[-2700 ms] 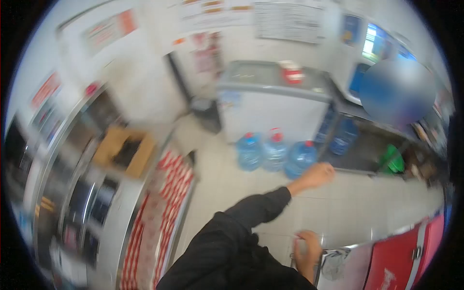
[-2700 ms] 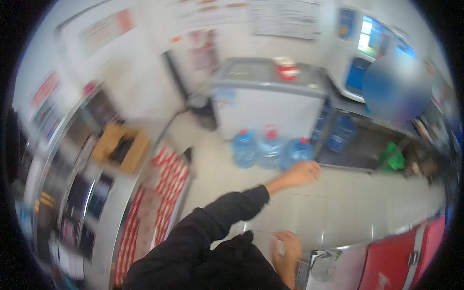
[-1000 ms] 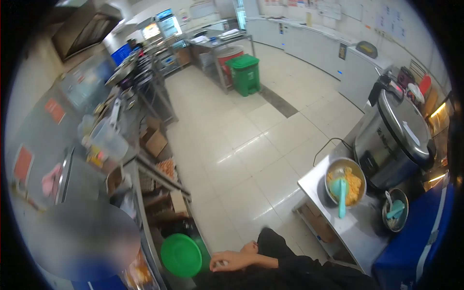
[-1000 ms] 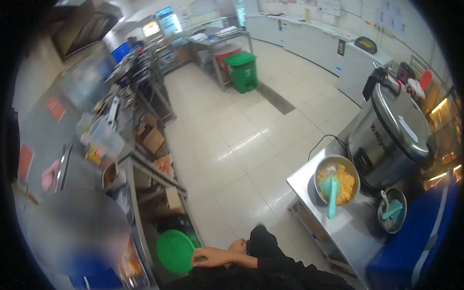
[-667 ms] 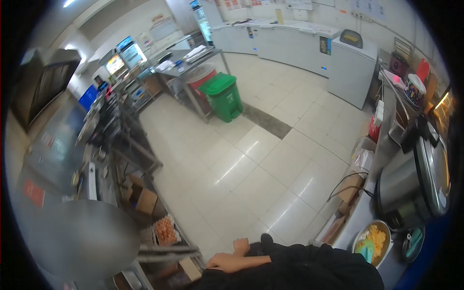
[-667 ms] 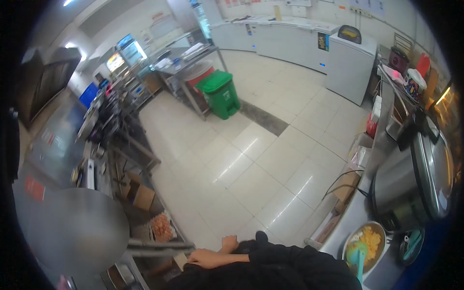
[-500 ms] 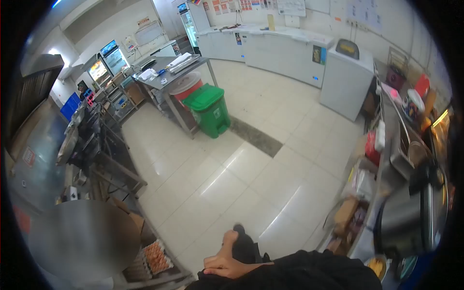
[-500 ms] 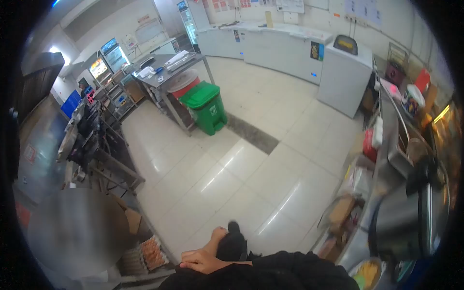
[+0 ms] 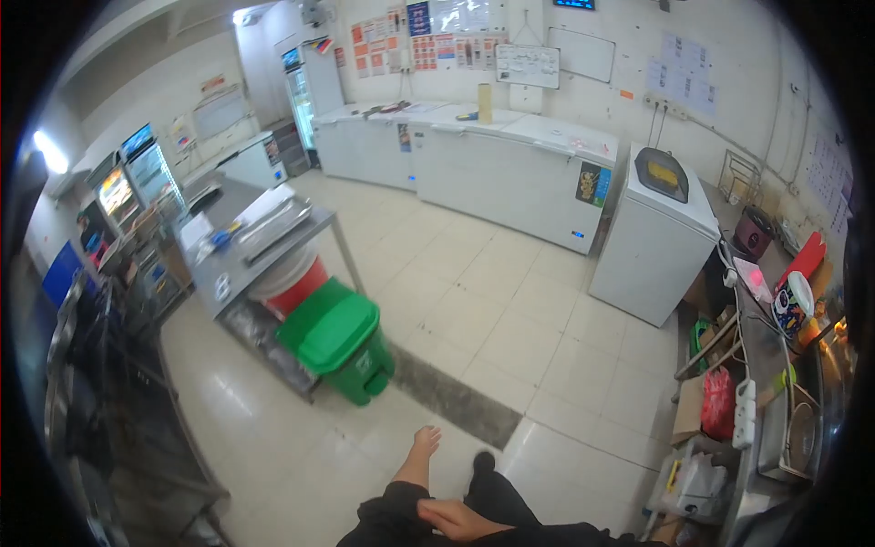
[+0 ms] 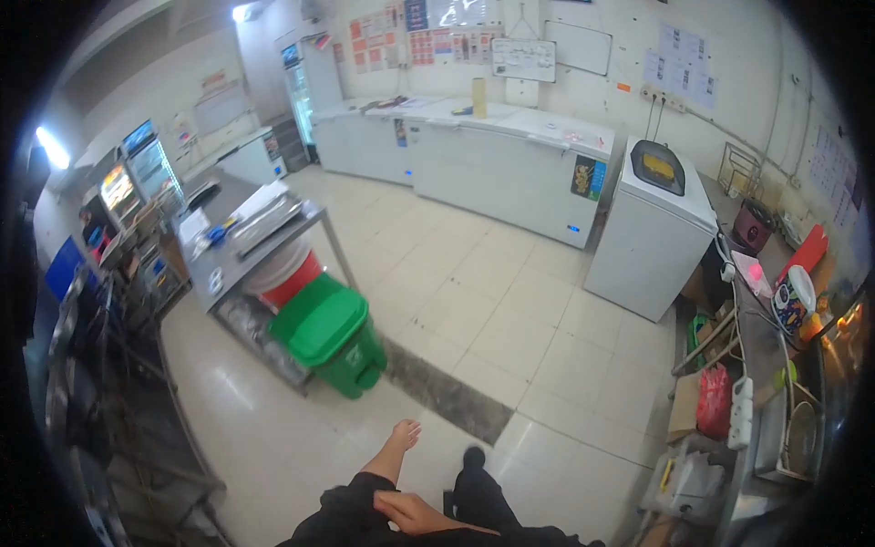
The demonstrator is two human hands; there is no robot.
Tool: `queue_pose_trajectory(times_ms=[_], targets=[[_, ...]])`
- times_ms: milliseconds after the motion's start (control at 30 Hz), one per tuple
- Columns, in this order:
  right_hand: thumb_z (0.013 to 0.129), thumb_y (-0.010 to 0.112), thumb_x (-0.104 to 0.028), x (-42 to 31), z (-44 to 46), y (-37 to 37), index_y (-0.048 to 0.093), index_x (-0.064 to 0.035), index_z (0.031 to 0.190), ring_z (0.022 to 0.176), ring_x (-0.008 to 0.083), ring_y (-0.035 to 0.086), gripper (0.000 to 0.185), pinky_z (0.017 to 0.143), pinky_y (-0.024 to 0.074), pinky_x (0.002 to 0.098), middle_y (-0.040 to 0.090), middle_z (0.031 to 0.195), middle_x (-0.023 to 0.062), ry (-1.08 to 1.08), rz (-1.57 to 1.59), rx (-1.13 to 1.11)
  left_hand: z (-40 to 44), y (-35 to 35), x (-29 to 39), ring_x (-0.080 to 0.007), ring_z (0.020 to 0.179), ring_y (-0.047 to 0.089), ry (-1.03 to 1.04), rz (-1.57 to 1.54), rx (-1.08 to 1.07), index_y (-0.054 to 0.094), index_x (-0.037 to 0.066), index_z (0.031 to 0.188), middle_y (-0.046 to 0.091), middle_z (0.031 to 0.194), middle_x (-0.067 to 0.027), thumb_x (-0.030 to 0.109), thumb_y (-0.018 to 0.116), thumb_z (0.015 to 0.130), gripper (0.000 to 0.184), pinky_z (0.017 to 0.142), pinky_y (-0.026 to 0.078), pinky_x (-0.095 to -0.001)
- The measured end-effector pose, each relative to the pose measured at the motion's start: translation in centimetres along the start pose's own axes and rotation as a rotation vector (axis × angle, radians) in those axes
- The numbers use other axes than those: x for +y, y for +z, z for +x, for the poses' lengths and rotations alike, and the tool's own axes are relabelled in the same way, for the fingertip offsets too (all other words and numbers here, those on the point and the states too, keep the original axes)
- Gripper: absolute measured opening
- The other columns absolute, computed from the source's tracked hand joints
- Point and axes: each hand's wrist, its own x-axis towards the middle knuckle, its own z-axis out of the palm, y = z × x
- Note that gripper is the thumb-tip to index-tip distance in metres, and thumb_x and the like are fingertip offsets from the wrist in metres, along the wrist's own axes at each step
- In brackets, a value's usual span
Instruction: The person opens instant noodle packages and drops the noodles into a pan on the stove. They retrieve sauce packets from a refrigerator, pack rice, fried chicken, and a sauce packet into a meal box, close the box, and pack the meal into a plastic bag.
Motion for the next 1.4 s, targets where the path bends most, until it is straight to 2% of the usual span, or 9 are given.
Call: queue_pose_trajectory(times_ms=[200, 367, 433, 533, 867, 1000, 1133, 1200, 1400], targets=[[0.087, 0.053, -0.022, 7.3, 18.4, -23.6, 0.057, -0.0048, 0.107, 0.091, 0.0277, 0.052, 0.026, 0.080, 0.0421, 0.0401, 0.054, 0.109, 0.0134, 0.617, 0.504, -0.230, 15.2, 16.0, 27.0, -0.0141, 0.088, 0.053, 0.616, 0.290, -0.202, 0.042, 0.008, 0.119, 0.058, 0.104, -0.0060, 0.029, 0.044, 0.087, 0.039, 0.070, 0.041, -0.0311], [0.088, 0.048, -0.017, 27.4, 39.0, -46.6, 0.054, -0.0031, 0.100, 0.080, 0.0201, 0.057, 0.019, 0.075, 0.0449, 0.0327, 0.058, 0.089, 0.0060, 0.062, 0.015, -0.391, 3.8, 29.7, 45.3, -0.0155, 0.078, 0.059, 0.677, 0.502, -0.862, 0.055, 0.007, 0.101, 0.062, 0.086, -0.0052, 0.042, 0.049, 0.086, 0.039, 0.071, 0.045, -0.0303], [0.079, 0.047, -0.021, 30.0, 51.4, -56.0, 0.062, -0.0021, 0.097, 0.094, 0.0356, 0.058, 0.030, 0.084, 0.0451, 0.0451, 0.060, 0.101, 0.0202, 0.786, -0.948, -0.056, 2.5, 33.4, 50.3, -0.0198, 0.071, 0.060, 0.792, 0.838, -0.893, 0.057, 0.008, 0.093, 0.062, 0.079, -0.0068, 0.042, 0.047, 0.087, 0.036, 0.065, 0.045, -0.0318], [0.076, 0.046, -0.016, 33.7, 66.2, -66.8, 0.064, -0.0022, 0.094, 0.094, 0.0360, 0.059, 0.029, 0.076, 0.0478, 0.0471, 0.061, 0.101, 0.0212, 0.746, -1.116, 0.243, 6.2, 37.8, 57.6, -0.0310, 0.067, 0.058, 1.068, 1.335, -0.513, 0.052, 0.007, 0.086, 0.059, 0.075, -0.0121, 0.034, 0.045, 0.090, 0.029, 0.058, 0.045, -0.0396], [0.073, 0.049, -0.018, 35.9, 106.6, -96.6, 0.063, 0.0008, 0.092, 0.076, 0.0311, 0.063, 0.030, 0.066, 0.0494, 0.0439, 0.065, 0.082, 0.0192, 0.875, -1.247, 0.562, 32.5, 45.3, 94.8, -0.0205, 0.076, 0.059, 1.117, 0.584, -1.295, 0.043, 0.003, 0.082, 0.055, 0.074, -0.0116, 0.029, 0.035, 0.096, 0.030, 0.062, 0.041, -0.0390], [0.072, 0.046, -0.012, 45.1, 120.6, -114.8, 0.051, -0.0092, 0.063, 0.041, 0.0142, 0.047, 0.010, 0.042, 0.0377, 0.0254, 0.050, 0.052, 0.0022, 0.404, 0.295, 1.028, 46.1, 44.2, 104.4, -0.0142, 0.082, 0.057, 0.068, -0.478, -1.216, 0.055, 0.008, 0.104, 0.059, 0.099, -0.0005, 0.031, 0.038, 0.096, 0.030, 0.069, 0.044, -0.0288], [0.076, 0.041, -0.015, 46.8, 141.5, -114.9, 0.048, -0.0110, 0.067, 0.047, 0.0115, 0.045, 0.013, 0.044, 0.0349, 0.0243, 0.047, 0.055, -0.0015, -0.242, 1.403, 1.445, 59.0, 42.2, 116.6, -0.0103, 0.071, 0.053, -0.148, -0.464, -1.171, 0.055, 0.006, 0.104, 0.058, 0.089, -0.0020, 0.029, 0.040, 0.095, 0.029, 0.063, 0.041, -0.0216], [0.075, 0.039, -0.015, 48.1, 152.7, -116.6, 0.048, -0.0112, 0.067, 0.048, 0.0107, 0.045, 0.013, 0.045, 0.0351, 0.0239, 0.047, 0.055, -0.0019, -0.349, 1.523, 1.385, 70.7, 41.4, 122.8, -0.0037, 0.052, 0.037, 0.011, -0.323, -1.545, 0.047, 0.009, 0.092, 0.038, 0.061, 0.0066, 0.033, 0.044, 0.094, 0.025, 0.048, 0.028, -0.0180], [0.075, 0.037, -0.019, 57.2, 182.9, -110.2, 0.048, -0.0114, 0.067, 0.049, 0.0103, 0.045, 0.015, 0.044, 0.0351, 0.0241, 0.048, 0.057, -0.0028, -0.223, 1.673, 1.482, 80.8, 34.0, 146.0, -0.0127, 0.058, 0.048, 0.751, 0.388, -0.681, 0.051, 0.000, 0.086, 0.050, 0.062, -0.0001, 0.029, 0.048, 0.091, 0.030, 0.056, 0.039, -0.0265]])
